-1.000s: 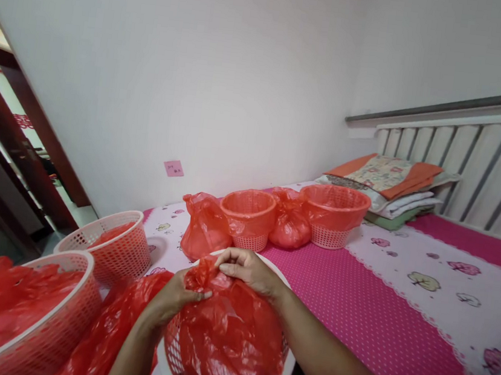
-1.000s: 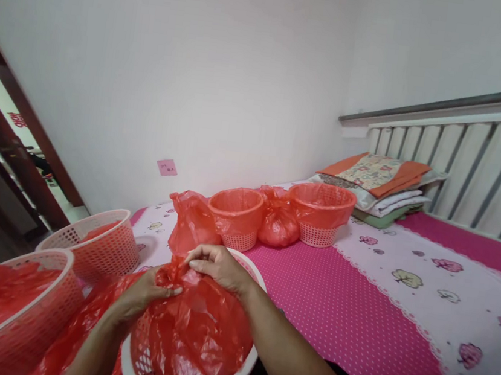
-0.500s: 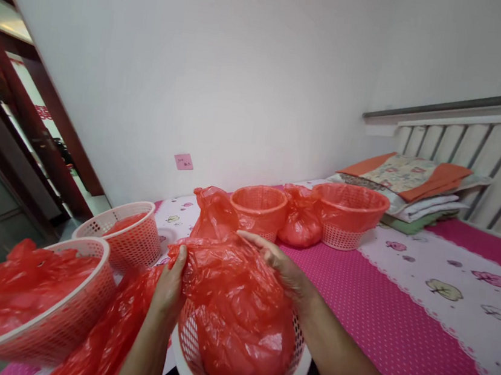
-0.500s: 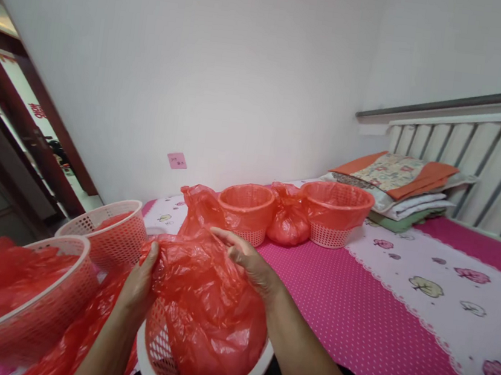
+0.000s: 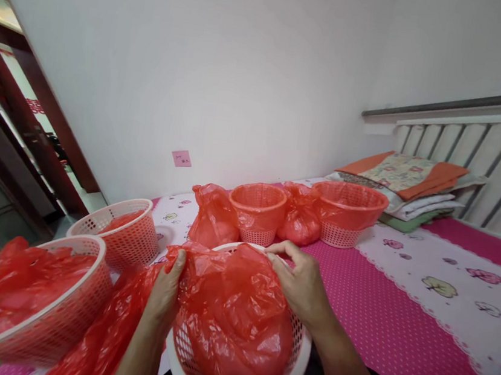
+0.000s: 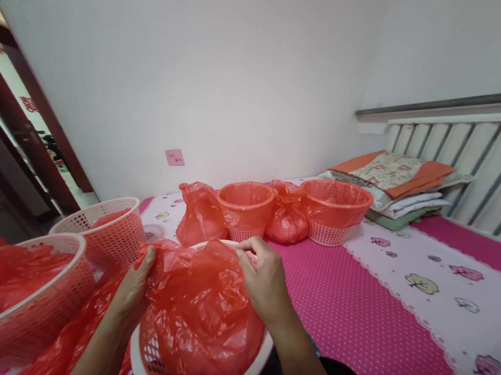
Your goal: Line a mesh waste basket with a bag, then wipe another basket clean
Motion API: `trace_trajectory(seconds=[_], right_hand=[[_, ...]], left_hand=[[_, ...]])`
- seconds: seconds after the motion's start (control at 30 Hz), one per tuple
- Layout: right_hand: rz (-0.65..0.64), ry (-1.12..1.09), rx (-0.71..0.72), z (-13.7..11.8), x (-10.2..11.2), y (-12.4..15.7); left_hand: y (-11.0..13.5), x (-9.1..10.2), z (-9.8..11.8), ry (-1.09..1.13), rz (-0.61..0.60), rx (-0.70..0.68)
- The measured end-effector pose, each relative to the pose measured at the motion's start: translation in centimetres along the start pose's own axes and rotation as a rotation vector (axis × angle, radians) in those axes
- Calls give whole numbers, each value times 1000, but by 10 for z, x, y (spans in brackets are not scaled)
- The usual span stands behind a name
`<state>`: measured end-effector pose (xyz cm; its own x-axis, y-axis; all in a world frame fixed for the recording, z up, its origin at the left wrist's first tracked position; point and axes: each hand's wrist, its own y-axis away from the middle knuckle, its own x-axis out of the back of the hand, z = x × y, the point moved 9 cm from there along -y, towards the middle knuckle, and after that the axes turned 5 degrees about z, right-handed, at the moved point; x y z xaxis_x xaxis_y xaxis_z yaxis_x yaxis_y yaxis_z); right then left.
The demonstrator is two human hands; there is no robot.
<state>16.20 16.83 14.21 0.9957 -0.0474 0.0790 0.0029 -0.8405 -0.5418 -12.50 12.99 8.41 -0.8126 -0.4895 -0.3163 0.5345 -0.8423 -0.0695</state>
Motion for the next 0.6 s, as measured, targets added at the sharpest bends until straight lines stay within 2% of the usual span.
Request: trace_trajectory(seconds=[0.07,0.2,0.33,0.4,0.47,0.6], right_hand=[[49,0,-1,0,9,-2],[-88,-76,-61,-2,4,10],[-118,82,-43,4,1,16],[-72,116,-39,9,6,12],[27,102,-30,12,18,5],[199,15,-65,19,39,-1]], left_hand=[[0,1,-5,37,-9,66],[1,3,-9,59,40,113],[2,-1,-7,69,18,94],[3,-6,-4,66,-57,56],[3,-10,-2,37,-124,12],[-3,-8,-4,-28,-145,-53]])
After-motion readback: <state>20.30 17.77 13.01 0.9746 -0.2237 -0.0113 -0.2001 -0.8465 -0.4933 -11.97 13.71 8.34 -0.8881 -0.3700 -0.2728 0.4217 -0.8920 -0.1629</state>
